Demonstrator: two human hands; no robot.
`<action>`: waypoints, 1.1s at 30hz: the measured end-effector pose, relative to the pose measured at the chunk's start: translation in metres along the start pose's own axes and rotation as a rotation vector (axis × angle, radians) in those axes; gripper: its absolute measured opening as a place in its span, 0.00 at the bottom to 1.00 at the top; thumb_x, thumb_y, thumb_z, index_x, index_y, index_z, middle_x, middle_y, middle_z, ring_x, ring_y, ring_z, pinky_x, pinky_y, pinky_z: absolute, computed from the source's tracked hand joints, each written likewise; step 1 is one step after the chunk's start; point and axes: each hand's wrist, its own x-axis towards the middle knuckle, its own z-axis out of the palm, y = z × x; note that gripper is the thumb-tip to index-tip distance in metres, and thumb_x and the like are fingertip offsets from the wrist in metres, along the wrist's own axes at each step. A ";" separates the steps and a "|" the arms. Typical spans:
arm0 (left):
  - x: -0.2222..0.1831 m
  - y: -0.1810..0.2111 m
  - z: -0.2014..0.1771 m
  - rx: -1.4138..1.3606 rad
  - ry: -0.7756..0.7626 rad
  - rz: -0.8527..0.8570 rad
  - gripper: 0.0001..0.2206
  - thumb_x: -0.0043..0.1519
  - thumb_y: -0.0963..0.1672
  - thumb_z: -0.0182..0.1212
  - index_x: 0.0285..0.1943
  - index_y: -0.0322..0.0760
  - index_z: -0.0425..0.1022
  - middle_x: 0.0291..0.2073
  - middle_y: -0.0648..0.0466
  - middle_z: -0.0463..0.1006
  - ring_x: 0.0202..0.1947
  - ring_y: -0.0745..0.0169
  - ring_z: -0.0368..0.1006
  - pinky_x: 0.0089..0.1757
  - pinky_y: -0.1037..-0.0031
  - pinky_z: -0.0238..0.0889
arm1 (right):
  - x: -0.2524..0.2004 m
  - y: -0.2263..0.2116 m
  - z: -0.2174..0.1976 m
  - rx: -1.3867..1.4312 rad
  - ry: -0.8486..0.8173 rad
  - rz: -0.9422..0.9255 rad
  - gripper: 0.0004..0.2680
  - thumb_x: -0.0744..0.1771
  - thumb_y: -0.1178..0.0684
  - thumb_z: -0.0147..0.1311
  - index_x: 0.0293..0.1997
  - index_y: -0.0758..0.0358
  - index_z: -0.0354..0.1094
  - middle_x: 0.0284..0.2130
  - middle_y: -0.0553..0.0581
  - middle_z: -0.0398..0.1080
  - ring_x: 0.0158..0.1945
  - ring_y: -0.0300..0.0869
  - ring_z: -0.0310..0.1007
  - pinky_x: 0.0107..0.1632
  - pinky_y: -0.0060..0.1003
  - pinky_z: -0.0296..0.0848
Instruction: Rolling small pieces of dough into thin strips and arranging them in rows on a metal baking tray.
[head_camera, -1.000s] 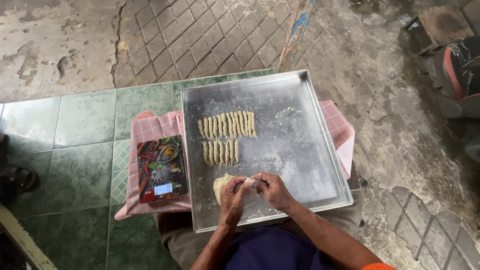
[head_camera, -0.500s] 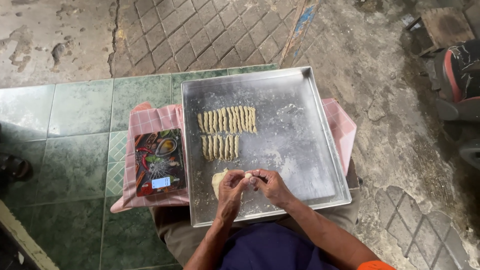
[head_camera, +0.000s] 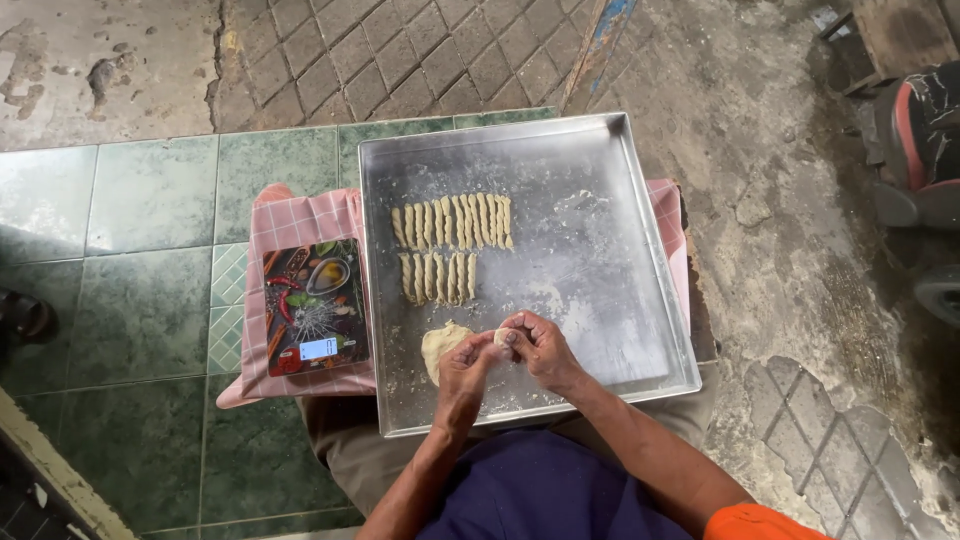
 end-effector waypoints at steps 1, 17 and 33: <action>0.002 -0.003 -0.002 0.000 0.001 -0.002 0.11 0.62 0.40 0.69 0.50 0.22 0.82 0.29 0.47 0.82 0.30 0.64 0.72 0.40 0.72 0.72 | 0.000 0.001 -0.001 0.000 0.000 0.002 0.08 0.70 0.52 0.55 0.44 0.69 0.72 0.20 0.54 0.69 0.25 0.37 0.68 0.32 0.31 0.74; 0.011 -0.031 -0.009 0.091 -0.092 0.115 0.16 0.62 0.42 0.69 0.57 0.29 0.78 0.40 0.51 0.77 0.40 0.66 0.72 0.44 0.72 0.72 | -0.006 -0.035 -0.001 -0.267 -0.160 0.078 0.16 0.72 0.46 0.49 0.26 0.62 0.74 0.17 0.55 0.71 0.24 0.39 0.68 0.33 0.33 0.73; 0.011 -0.054 -0.009 0.013 -0.212 0.150 0.11 0.70 0.43 0.57 0.54 0.25 0.75 0.31 0.46 0.78 0.35 0.60 0.74 0.40 0.72 0.75 | -0.006 0.008 -0.011 0.055 -0.084 -0.196 0.10 0.71 0.54 0.53 0.53 0.72 0.69 0.47 0.61 0.69 0.29 0.38 0.68 0.32 0.38 0.79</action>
